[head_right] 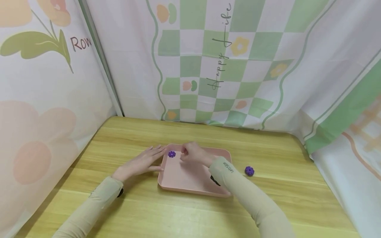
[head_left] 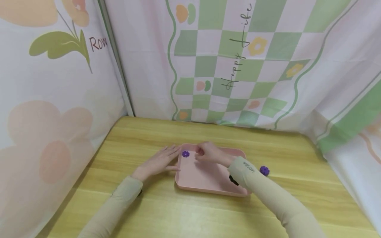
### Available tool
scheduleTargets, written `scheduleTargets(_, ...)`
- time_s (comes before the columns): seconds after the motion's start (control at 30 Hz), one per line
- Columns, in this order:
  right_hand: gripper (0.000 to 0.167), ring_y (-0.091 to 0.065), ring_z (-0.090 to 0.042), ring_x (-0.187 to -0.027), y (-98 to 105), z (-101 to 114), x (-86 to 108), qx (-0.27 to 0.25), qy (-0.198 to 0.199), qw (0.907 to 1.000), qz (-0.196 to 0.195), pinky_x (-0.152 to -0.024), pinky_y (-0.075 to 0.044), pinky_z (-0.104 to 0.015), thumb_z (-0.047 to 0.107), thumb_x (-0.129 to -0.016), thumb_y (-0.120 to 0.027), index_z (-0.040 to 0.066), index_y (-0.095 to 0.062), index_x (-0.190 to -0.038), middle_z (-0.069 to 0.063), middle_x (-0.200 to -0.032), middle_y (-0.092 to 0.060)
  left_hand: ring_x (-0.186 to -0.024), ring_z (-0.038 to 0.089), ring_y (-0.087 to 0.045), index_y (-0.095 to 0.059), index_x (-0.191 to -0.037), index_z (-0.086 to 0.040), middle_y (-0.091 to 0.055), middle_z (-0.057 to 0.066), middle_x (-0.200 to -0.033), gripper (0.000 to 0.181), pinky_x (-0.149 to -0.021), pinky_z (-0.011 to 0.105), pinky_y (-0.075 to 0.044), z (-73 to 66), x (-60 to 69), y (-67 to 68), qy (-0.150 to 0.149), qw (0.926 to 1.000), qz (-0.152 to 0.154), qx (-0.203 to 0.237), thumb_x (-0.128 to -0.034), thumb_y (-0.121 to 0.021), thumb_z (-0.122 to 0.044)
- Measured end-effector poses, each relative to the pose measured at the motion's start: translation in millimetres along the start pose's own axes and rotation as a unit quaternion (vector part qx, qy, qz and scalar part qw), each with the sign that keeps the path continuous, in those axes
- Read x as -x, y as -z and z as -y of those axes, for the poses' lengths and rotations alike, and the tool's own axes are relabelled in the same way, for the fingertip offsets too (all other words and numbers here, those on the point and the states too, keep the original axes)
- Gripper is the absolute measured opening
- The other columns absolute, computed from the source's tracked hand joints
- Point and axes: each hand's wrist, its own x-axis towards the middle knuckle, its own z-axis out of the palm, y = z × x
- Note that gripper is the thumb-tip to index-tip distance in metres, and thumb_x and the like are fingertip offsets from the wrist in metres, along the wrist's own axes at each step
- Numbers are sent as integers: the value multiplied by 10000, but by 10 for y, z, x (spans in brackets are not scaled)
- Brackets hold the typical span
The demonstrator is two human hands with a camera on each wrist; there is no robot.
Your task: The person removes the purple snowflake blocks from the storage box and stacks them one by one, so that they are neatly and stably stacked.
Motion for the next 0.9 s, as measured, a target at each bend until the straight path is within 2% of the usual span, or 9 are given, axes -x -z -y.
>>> scheduleTargets(0.3, 218, -676, -183, -837, -78, 61, -72, 47, -443, 9990, 62, -789, -614, -298, 130, -846, -759, -15, -685, -992, -127, -931, -724, -1525, 375, -230, -250, -1561, -62, -237, 120, -1649, 829, -1268, 564, -168, 0, -11, 1, 20, 9998, -17, 203, -947, -586, -507)
scheduleTargets(0.53, 226, -687, -207, -858, -159, 150, -145, -25, -836, 9965, 42, -815, -619, -327, 121, -848, -757, -13, -702, -1022, -137, -954, -735, -1536, 347, -213, -244, -1563, -69, -212, 92, -1655, 829, -1278, 540, -155, 6, -7, -7, 96, 9998, 60, 155, -950, -574, -520)
scheduleTargets(0.7, 169, -675, -175, -787, -202, 184, -183, -76, -900, 9959, 17, -755, -616, -300, 102, -844, -759, 7, -707, -973, -114, -900, -734, -1538, 345, -206, -246, -1563, -69, -219, 100, -1655, 828, -1280, 535, -151, 7, -8, -8, 127, 9997, 77, 175, -953, -563, -530)
scheduleTargets(0.9, 59, -575, -119, -610, -270, 178, -211, -22, -780, 9970, -20, -596, -540, -222, 47, -831, -743, 27, -699, -864, -69, -747, -684, -1537, 350, -208, -258, -1558, -62, -233, 102, -1648, 821, -1281, 536, -149, -9, -7, 9, 126, 9997, 58, 186, -952, -571, -518)
